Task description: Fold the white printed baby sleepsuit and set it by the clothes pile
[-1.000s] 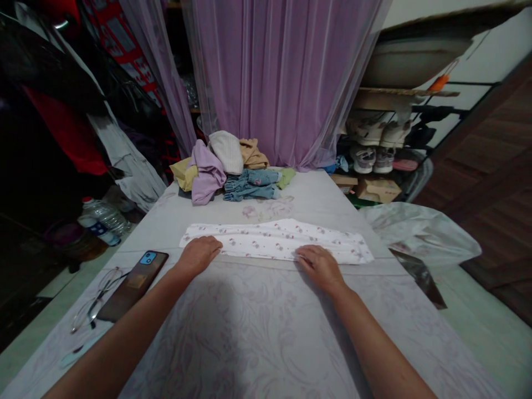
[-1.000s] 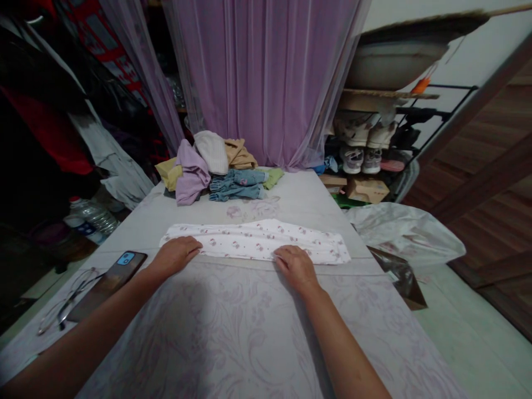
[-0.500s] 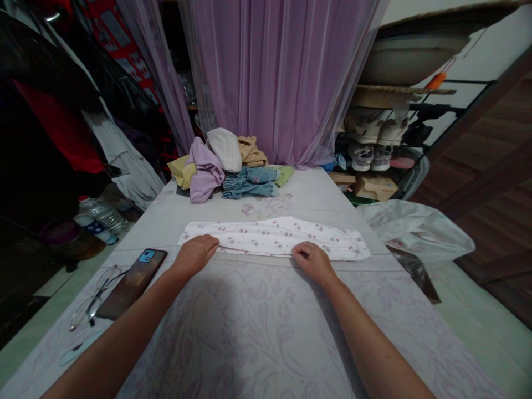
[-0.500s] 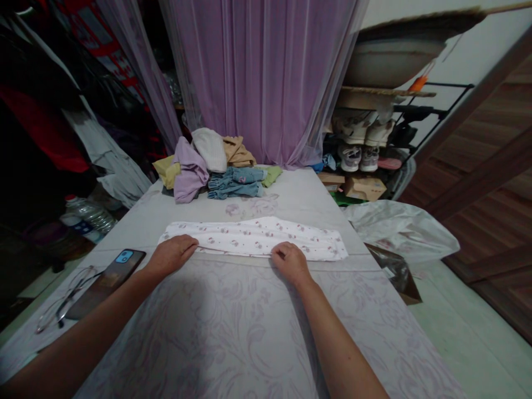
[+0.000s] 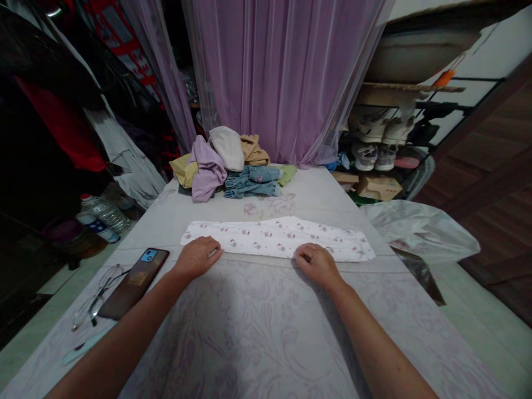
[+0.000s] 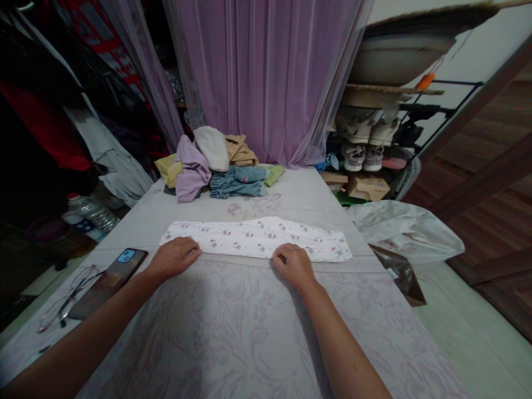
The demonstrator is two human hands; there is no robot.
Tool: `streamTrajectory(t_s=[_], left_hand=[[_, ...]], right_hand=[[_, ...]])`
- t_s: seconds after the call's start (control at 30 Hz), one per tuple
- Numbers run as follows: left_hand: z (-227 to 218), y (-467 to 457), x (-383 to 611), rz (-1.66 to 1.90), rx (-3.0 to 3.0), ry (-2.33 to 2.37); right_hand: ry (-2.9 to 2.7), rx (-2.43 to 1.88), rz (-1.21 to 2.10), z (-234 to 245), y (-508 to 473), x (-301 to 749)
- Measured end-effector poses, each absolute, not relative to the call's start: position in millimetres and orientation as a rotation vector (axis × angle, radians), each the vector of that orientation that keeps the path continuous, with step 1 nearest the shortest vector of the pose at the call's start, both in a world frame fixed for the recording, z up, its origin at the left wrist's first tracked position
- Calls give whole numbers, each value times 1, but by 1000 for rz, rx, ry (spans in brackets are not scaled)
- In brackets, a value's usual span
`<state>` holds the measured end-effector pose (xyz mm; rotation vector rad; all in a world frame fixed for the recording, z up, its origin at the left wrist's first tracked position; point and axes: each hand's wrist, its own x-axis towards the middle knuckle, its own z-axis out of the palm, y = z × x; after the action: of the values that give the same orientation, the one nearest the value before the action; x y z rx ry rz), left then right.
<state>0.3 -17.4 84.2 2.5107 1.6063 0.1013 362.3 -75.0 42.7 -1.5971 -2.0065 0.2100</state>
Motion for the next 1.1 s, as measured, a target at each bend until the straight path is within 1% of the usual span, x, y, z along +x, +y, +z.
streamTrajectory(t_s=[0.17, 0.3, 0.47, 0.63, 0.7, 0.83, 0.9, 0.97, 1.1], left_hand=[[84, 19, 3, 279, 2505, 1605], [61, 39, 9, 279, 2556, 1578], [34, 33, 9, 250, 2614, 1704], [31, 29, 8, 181, 2662, 1722], [30, 30, 8, 179, 2687, 1728], [25, 31, 8, 209, 2755, 1759], [23, 30, 8, 211, 2780, 1767], [21, 30, 8, 225, 2796, 1771], [19, 29, 8, 274, 2794, 1760]], right_hand=[[-1882, -1855, 90, 58, -31, 366], [-1946, -1930, -14, 70, 19, 366], [-2345, -1957, 130, 80, 59, 366], [-2506, -1915, 196, 86, 65, 370], [-2578, -1894, 124, 90, 64, 371], [-2786, -1827, -129, 102, 61, 371], [-2813, -1784, -164, 106, 60, 370], [-2761, -1761, -128, 106, 59, 370], [-2691, -1799, 87, 101, 55, 366]])
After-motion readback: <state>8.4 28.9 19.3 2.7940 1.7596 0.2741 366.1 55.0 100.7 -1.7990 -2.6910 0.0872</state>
